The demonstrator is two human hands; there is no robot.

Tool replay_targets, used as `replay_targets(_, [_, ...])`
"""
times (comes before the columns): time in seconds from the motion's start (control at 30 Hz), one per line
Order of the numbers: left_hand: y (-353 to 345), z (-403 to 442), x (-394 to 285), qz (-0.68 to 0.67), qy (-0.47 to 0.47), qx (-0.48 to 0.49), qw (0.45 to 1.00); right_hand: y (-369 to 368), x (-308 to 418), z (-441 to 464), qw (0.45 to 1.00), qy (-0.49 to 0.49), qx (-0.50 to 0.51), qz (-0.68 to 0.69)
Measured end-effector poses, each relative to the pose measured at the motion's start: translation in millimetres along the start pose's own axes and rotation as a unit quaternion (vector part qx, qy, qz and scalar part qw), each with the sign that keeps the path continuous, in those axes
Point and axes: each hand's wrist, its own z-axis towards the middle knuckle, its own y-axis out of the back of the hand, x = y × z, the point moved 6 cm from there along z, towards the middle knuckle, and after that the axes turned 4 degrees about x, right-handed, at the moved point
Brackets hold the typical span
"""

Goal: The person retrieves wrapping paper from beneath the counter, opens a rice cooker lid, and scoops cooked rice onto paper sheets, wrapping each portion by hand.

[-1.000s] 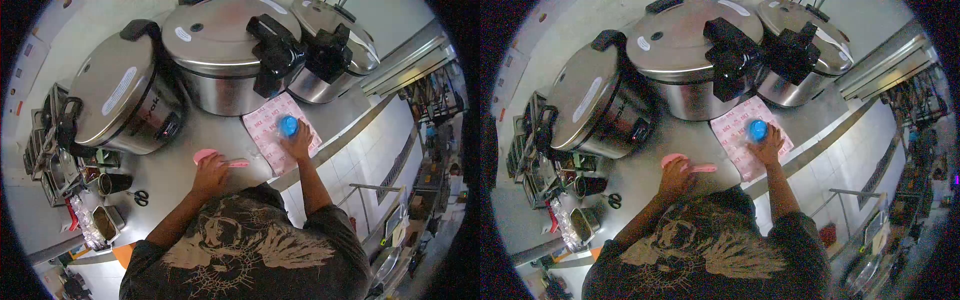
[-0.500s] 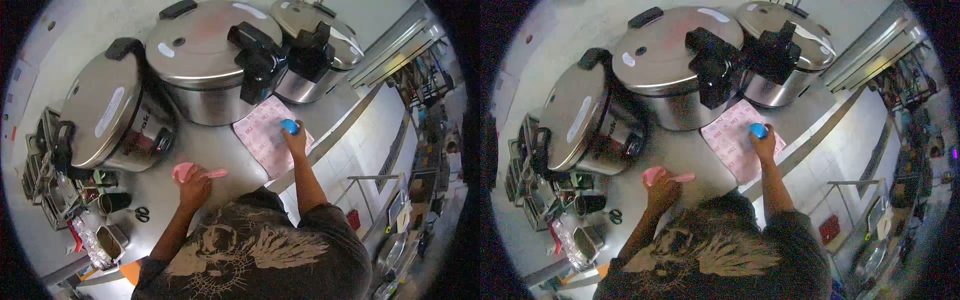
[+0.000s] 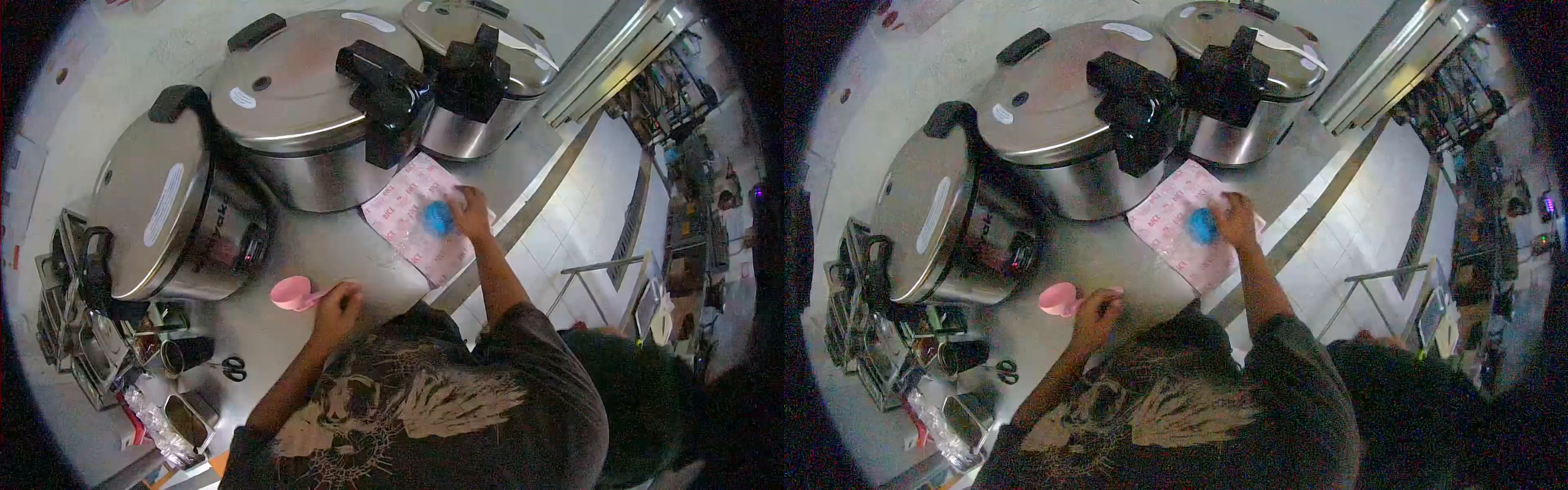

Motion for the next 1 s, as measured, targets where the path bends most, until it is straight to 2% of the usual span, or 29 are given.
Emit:
replay_targets(0.07, [-39, 28, 10, -0.207, 0.119, 0.092, 0.967, -8, -32, 10, 0.995, -0.068, -0.047, -0.047])
replay_targets(0.1, [-64, 41, 23, -0.314, 0.194, 0.131, 0.92, -8, -31, 12, 0.993, -0.094, -0.005, -0.076])
replay_targets(0.17, [-87, 71, 32, -0.318, 0.285, 0.103, 0.898, 0, -30, 13, 0.977, -0.15, 0.076, -0.134])
replay_targets(0.2, [-98, 83, 38, -0.318, 0.329, 0.09, 0.885, -3, -30, 13, 0.975, -0.163, 0.098, -0.112])
replay_targets(0.3, [-147, 112, 69, -0.444, 0.395, 0.081, 0.8, -21, -42, 12, 0.968, -0.176, 0.174, -0.046])
replay_targets(0.37, [-149, 110, 20, -0.482, 0.402, 0.041, 0.778, -36, -52, 8, 0.96, -0.148, 0.238, -0.001])
replay_targets(0.4, [-149, 106, 4, -0.501, 0.406, 0.019, 0.764, -45, -53, 8, 0.954, -0.157, 0.252, -0.05])
replay_targets(0.47, [-163, 119, 48, -0.459, 0.201, -0.011, 0.866, -39, -41, 2, 0.958, -0.125, 0.208, -0.15])
replay_targets(0.5, [-163, 123, 57, -0.439, 0.186, -0.026, 0.879, -34, -32, 1, 0.956, -0.106, 0.184, -0.201])
replay_targets(0.53, [-163, 127, 66, -0.417, 0.172, -0.042, 0.891, -12, -11, -1, 0.955, -0.149, 0.182, -0.181])
replay_targets(0.57, [-159, 128, 69, -0.402, 0.254, -0.057, 0.878, -11, -13, -3, 0.955, -0.179, 0.192, -0.138])
replay_targets(0.63, [-158, 130, 79, -0.355, 0.329, -0.082, 0.871, -9, -17, -8, 0.947, -0.237, 0.213, -0.052])
replay_targets(0.7, [-158, 137, 84, -0.294, 0.313, -0.103, 0.897, -1, -14, -11, 0.943, -0.241, 0.224, -0.055])
replay_targets(0.73, [-158, 143, 86, -0.306, 0.286, -0.1, 0.903, 3, -13, -9, 0.941, -0.243, 0.228, -0.056])
replay_targets(0.77, [-163, 144, 89, -0.341, 0.278, -0.11, 0.891, -6, -16, -5, 0.95, -0.192, 0.246, -0.035])
replay_targets(0.83, [-145, 137, 32, -0.409, 0.263, -0.131, 0.864, -35, -36, -1, 0.956, -0.086, 0.28, 0.007])
replay_targets(0.93, [-158, 147, 52, -0.413, 0.338, -0.161, 0.83, -6, 24, -9, 0.962, 0.012, 0.272, 0.018])
replay_targets(1.0, [-161, 151, 33, -0.486, 0.297, -0.175, 0.803, -11, 45, -21, 0.959, 0.028, 0.273, 0.072])
